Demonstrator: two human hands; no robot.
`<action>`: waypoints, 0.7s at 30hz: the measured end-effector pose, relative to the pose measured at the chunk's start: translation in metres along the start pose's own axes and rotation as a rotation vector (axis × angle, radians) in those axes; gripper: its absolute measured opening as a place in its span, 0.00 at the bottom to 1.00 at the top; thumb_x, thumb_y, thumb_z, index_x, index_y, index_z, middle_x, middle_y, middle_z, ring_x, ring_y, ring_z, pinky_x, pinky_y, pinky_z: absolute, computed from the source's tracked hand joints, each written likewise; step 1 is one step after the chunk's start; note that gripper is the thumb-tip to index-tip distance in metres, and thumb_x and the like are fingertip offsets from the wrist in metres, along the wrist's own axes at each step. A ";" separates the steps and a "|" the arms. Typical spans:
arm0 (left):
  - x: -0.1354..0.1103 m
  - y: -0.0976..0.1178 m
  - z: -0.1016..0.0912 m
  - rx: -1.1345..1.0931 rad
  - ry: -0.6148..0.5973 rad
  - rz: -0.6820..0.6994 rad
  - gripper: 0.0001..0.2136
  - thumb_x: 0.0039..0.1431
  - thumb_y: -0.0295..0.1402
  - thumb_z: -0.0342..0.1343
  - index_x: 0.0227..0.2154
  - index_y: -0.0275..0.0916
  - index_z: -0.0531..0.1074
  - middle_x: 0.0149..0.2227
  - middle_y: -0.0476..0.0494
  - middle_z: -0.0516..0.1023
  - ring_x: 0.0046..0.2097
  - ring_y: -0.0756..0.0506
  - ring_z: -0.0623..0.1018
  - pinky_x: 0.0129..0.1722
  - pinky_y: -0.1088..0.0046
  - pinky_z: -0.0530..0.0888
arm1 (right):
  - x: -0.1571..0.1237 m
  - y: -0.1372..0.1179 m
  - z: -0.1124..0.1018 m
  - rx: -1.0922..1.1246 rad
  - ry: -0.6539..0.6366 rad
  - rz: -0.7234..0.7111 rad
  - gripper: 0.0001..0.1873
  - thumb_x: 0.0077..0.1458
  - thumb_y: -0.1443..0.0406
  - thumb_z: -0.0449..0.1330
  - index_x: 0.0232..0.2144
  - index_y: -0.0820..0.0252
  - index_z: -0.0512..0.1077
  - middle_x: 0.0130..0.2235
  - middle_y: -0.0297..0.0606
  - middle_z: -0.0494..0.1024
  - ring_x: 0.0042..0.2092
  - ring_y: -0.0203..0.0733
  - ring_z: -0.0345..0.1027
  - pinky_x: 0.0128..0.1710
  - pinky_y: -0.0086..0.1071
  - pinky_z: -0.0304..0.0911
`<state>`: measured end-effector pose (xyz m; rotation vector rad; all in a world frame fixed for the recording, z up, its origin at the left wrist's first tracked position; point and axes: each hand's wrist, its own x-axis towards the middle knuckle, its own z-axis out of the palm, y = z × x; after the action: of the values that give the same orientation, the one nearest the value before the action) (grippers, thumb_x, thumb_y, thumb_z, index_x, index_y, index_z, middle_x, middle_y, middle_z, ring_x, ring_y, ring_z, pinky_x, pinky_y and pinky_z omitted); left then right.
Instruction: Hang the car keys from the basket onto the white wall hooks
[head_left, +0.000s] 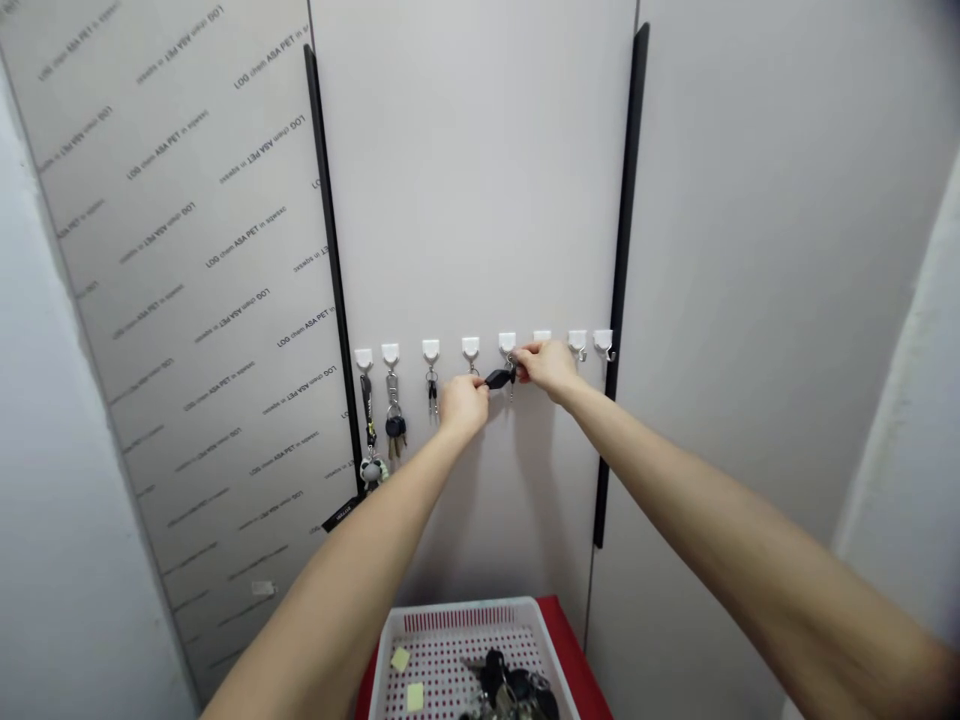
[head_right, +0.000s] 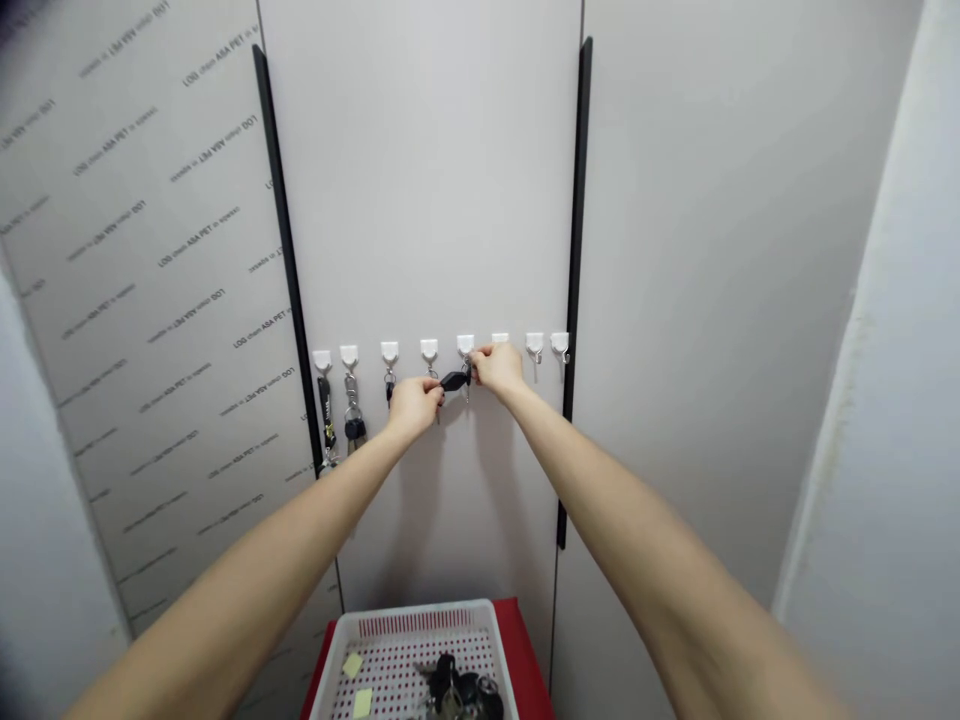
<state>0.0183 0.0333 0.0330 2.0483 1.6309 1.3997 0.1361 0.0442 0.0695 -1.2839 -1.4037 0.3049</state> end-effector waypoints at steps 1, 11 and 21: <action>-0.001 -0.001 0.002 0.008 -0.006 -0.007 0.11 0.43 0.31 0.44 0.29 0.39 0.70 0.26 0.45 0.72 0.26 0.51 0.69 0.27 0.77 0.63 | 0.000 0.004 0.002 -0.017 -0.006 -0.004 0.08 0.38 0.67 0.51 0.19 0.66 0.68 0.11 0.31 0.64 0.15 0.29 0.58 0.17 0.22 0.56; -0.057 -0.055 0.023 -0.134 -0.295 -0.054 0.14 0.43 0.30 0.43 0.34 0.33 0.66 0.25 0.44 0.71 0.25 0.52 0.68 0.27 0.78 0.64 | -0.035 0.049 0.007 -0.109 -0.042 -0.040 0.15 0.41 0.64 0.47 0.31 0.65 0.67 0.16 0.33 0.67 0.19 0.31 0.60 0.21 0.24 0.56; -0.206 -0.134 0.062 0.191 -0.776 -0.062 0.18 0.36 0.30 0.49 0.36 0.38 0.64 0.39 0.44 0.66 0.41 0.46 0.64 0.40 0.72 0.60 | -0.211 0.147 0.037 -0.490 -0.878 -0.189 0.12 0.37 0.69 0.47 0.24 0.63 0.69 0.28 0.40 0.72 0.31 0.37 0.63 0.32 0.28 0.55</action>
<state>-0.0181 -0.0618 -0.1988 2.1989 1.4692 0.3270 0.1272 -0.0536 -0.1707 -1.4592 -2.4449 0.4397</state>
